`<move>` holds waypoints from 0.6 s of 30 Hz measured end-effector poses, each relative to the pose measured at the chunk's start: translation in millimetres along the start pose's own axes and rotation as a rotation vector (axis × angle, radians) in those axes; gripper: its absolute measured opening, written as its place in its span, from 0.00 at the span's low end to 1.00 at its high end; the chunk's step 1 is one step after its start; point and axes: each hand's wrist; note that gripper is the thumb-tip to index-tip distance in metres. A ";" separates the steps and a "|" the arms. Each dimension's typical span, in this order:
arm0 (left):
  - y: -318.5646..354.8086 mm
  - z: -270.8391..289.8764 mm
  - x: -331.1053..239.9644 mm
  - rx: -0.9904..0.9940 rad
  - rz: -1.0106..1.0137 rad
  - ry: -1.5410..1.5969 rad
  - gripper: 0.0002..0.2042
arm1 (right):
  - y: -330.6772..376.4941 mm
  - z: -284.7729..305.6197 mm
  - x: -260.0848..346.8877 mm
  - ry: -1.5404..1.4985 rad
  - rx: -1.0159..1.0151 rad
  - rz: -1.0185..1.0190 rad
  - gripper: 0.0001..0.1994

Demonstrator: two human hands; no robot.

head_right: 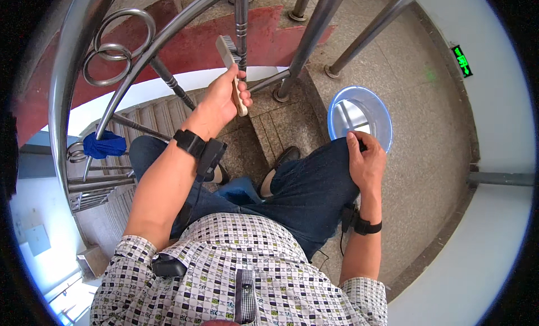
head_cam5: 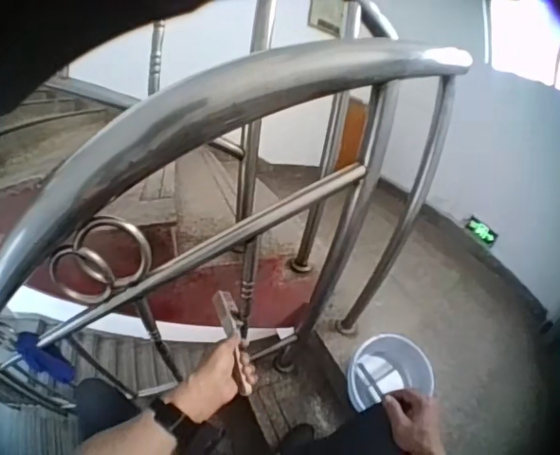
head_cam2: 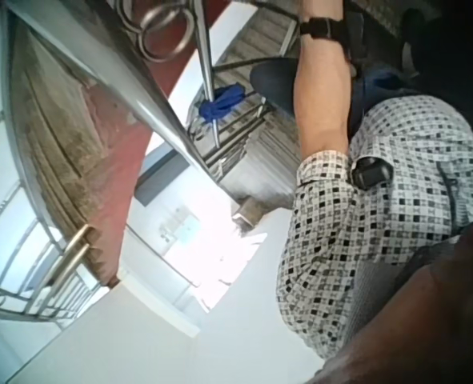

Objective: Scraping a metal staircase railing with a handheld scraper tool to clean or prep the surface.

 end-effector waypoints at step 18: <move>-8.8 -6.5 12.2 0.028 0.006 0.025 0.16 | 0.1 1.9 -0.1 -0.010 -0.002 0.006 0.16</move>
Point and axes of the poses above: each hand's wrist, its own y-axis away from the middle knuckle, its own z-axis out of the back of the hand, x = y × z, and after that the axes turned 15 degrees about z, right-handed
